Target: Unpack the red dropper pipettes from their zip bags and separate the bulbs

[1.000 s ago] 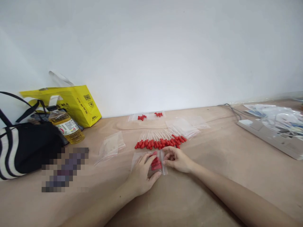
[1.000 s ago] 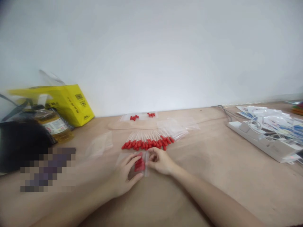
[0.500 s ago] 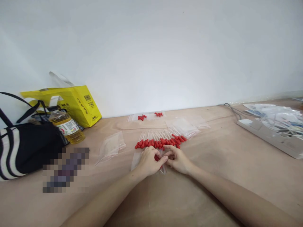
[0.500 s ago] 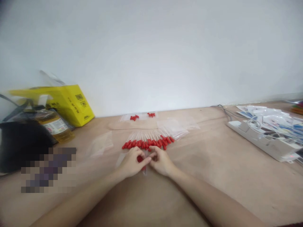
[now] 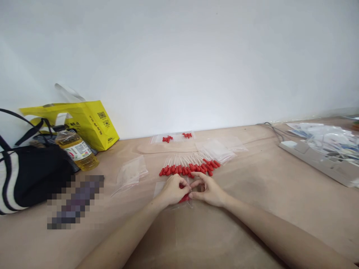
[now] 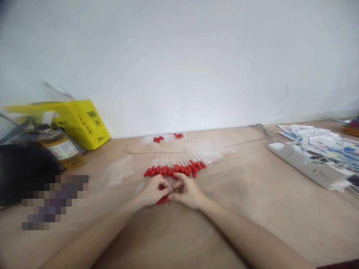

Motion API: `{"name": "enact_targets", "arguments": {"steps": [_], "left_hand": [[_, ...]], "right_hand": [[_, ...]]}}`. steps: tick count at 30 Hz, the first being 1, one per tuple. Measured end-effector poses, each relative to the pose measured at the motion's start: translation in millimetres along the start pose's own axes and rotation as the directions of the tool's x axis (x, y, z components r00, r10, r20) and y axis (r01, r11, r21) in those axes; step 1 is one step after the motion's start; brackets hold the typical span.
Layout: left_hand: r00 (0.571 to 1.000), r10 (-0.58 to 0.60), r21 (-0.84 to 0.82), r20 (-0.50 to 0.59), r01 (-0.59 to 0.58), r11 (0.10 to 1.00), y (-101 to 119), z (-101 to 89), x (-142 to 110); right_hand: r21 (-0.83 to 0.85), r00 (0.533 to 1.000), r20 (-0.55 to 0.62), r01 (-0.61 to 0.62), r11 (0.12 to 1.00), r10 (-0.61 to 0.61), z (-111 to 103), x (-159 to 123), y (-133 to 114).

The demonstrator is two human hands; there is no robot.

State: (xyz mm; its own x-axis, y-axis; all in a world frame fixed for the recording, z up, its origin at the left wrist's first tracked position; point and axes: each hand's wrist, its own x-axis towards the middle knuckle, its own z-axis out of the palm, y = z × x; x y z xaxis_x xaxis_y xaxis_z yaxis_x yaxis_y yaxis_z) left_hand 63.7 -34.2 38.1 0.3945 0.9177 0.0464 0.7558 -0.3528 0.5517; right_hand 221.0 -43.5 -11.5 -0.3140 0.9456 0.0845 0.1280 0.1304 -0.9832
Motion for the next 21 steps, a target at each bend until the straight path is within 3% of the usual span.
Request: {"name": "enact_targets", "arguments": {"steps": [8, 21], "left_hand": [[0.999, -0.008, 0.016, -0.047, 0.009, 1.0, -5.4, 3.2, 1.9], [1.0, -0.008, -0.013, 0.004, 0.008, 1.0, -7.9, 1.7, 3.2]], "right_hand": [[-0.185, 0.993, -0.115, -0.019, 0.983, -0.002, 6.9, 3.8, 4.6], [-0.272, 0.99, -0.136, -0.074, 0.96, 0.038, 7.9, 4.4, -1.4]]}}
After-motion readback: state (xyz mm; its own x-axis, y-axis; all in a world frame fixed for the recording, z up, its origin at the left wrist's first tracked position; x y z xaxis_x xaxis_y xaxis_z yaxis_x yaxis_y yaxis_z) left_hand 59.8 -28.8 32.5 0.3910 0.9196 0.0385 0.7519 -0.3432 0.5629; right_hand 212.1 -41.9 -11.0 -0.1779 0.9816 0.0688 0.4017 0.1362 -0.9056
